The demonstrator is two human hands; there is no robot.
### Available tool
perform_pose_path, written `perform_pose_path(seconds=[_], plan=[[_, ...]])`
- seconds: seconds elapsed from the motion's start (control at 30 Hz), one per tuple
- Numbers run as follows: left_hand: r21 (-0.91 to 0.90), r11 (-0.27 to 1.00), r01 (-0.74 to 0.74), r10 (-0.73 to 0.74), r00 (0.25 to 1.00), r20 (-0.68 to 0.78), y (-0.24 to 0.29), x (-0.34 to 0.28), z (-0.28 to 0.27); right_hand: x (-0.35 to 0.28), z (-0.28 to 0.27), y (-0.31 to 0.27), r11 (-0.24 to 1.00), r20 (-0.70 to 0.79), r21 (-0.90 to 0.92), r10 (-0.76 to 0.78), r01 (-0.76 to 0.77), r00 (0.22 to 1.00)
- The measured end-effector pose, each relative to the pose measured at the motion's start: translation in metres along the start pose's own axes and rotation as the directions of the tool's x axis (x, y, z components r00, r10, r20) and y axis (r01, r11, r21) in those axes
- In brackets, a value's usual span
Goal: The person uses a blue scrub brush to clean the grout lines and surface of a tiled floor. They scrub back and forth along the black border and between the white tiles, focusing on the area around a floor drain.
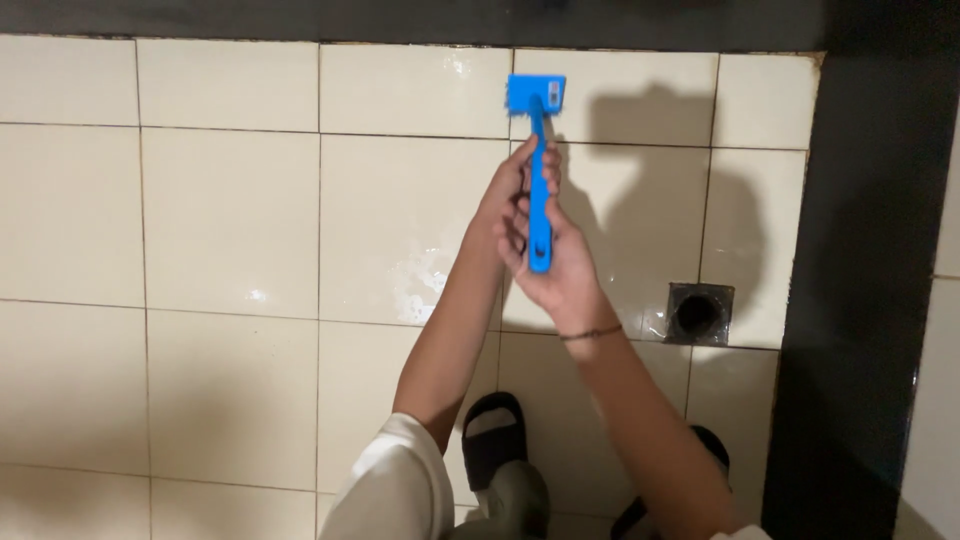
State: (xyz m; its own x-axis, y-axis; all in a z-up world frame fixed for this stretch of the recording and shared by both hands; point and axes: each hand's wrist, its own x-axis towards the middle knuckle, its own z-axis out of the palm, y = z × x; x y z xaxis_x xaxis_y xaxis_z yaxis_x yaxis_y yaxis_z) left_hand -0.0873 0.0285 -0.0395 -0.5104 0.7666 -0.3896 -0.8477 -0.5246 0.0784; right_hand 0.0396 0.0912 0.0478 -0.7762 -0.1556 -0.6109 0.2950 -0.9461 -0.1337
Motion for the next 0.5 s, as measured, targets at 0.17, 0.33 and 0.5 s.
perform_pose_path(seconds=[0.17, 0.33, 0.5], plan=[[-0.001, 1.0, -0.001, 0.001, 0.993, 0.121, 0.026, 0.044, 0.0, 0.034, 0.016, -0.024, 0.999, -0.015, 0.008, -0.038, 0.038, 0.999], [0.036, 0.999, -0.004, 0.0, 0.992, 0.124, 0.022, 0.039, 0.012, 0.03, 0.015, -0.025, 0.998, -0.075, -0.037, -0.063, 0.06, 0.995], [0.067, 0.998, -0.016, 0.015, 1.0, 0.006, -0.016, -0.01, -0.002, -0.018, -0.006, 0.011, 0.998, 0.053, -0.058, -0.034, 0.037, 0.998]])
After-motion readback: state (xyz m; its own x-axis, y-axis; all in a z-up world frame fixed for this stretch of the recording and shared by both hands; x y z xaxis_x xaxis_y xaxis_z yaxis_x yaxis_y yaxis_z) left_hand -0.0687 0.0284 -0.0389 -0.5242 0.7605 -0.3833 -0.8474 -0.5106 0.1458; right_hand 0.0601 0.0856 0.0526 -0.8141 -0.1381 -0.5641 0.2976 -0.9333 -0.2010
